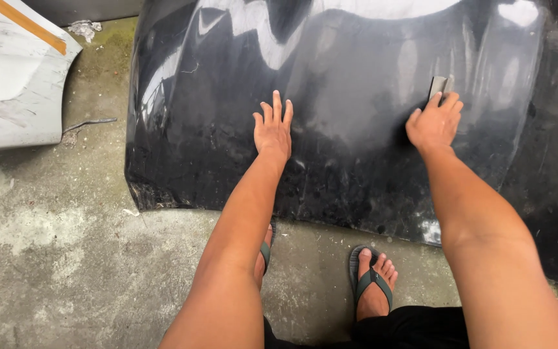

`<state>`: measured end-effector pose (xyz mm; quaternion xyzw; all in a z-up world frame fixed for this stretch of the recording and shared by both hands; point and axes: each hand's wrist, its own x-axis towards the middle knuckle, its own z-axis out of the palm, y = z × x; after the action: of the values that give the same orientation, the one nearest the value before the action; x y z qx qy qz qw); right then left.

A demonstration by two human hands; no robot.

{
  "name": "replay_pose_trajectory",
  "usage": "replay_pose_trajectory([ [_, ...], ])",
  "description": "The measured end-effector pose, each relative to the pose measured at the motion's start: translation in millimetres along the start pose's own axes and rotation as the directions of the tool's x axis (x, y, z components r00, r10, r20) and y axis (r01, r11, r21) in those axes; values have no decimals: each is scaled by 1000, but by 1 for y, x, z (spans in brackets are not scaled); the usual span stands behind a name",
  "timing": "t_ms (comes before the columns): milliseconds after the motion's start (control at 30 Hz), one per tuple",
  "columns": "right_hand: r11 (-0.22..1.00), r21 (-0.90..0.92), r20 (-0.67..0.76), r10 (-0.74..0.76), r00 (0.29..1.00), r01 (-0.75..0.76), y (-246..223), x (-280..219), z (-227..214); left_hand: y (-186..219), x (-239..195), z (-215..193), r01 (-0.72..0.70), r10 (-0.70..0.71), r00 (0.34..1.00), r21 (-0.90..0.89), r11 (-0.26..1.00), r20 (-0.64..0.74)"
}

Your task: Hand sanding a black car hood to prepare it for painting or polishing.

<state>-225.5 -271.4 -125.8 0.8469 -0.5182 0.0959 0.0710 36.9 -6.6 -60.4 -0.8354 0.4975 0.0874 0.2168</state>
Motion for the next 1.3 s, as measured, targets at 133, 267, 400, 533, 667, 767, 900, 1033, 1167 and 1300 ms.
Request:
replay_pose_trajectory([
  [133, 995, 94, -47, 22, 999, -17, -65, 5, -22, 1, 4, 8, 13, -13, 1000, -17, 1000, 16],
  [267, 923, 113, -250, -332, 910, 368, -145, 5, -41, 2, 3, 13, 9, -10, 1000, -90, 996, -3],
  [400, 693, 45, -355, -662, 660, 719, -213, 0, -29, -5, -8, 5, -11, 8, 1000, -155, 988, -23],
  [533, 543, 8, -378, -776, 505, 840, -240, 0, -15, -22, -2, 28, 5, -8, 1000, -170, 985, -22],
  [667, 485, 4, -410, -797, 444, 874, -222, 14, -11, -39, -1, 47, 48, -50, 999, -183, 982, -8],
  [767, 639, 109, -383, -680, 625, 762, -183, 25, -16, -47, 1, 58, 80, -81, 997, -90, 993, -7],
  [900, 914, 49, -342, -364, 866, 403, -113, 33, -14, -53, 1, 55, 84, -84, 996, -6, 996, 14],
  [1033, 982, 3, -313, -179, 933, 189, -48, 27, -8, -52, -1, 49, 59, -59, 998, -12, 998, 23],
  [1167, 999, 33, -157, 12, 988, -7, -14, 12, -14, -51, -2, 46, 45, -45, 998, 5, 999, 32],
  [1300, 996, 92, -157, 35, 987, -21, -10, 3, -14, -48, 2, 44, 48, -48, 999, 31, 998, 15],
])
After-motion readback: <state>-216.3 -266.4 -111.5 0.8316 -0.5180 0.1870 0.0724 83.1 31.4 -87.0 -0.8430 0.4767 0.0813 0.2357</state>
